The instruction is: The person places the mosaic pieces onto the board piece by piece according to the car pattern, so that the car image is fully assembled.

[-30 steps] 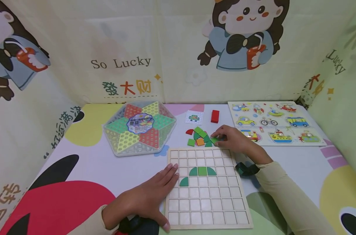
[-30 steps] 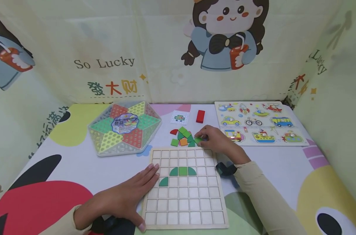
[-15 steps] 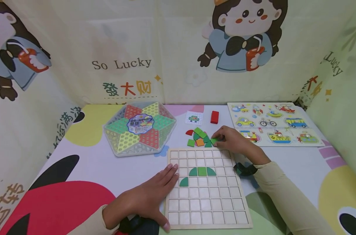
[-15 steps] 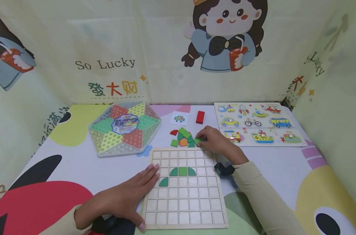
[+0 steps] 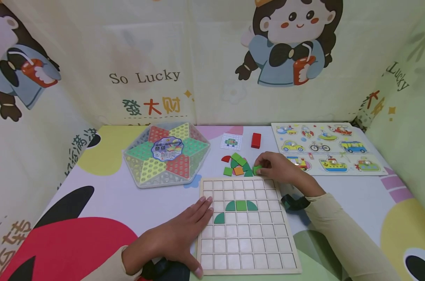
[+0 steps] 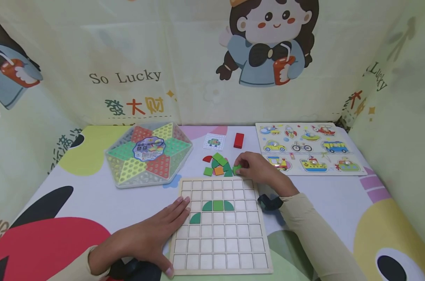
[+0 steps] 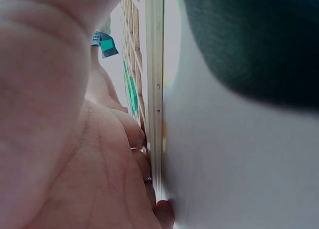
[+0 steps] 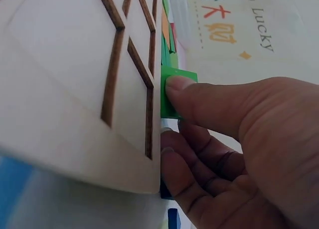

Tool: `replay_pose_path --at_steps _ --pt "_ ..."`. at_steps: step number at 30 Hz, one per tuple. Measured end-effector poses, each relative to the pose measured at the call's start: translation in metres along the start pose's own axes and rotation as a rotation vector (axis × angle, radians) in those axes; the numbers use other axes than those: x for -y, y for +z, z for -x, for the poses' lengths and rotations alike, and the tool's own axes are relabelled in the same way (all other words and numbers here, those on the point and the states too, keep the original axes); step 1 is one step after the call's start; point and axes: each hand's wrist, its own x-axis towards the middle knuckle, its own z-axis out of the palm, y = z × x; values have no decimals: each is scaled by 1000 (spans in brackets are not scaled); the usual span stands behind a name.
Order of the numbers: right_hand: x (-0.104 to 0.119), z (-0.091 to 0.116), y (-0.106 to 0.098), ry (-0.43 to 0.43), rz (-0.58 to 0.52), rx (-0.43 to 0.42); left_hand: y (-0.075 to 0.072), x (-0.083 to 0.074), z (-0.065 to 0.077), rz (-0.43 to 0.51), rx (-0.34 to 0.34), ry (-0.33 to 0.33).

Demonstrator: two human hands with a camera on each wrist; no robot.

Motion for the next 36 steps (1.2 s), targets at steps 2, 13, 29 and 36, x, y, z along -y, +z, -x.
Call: replay_pose_path --at_steps 2,13,29,36 --pt "-1 1 -1 -1 -10 0 0 -1 0 5 5 -6" --pt "-2 4 -1 -17 -26 15 1 -1 1 8 -3 -6" --pt "7 10 -5 -26 -25 -22 1 0 0 -3 3 0" --pt "17 13 -3 -97 -1 -39 0 0 0 -4 3 -2"
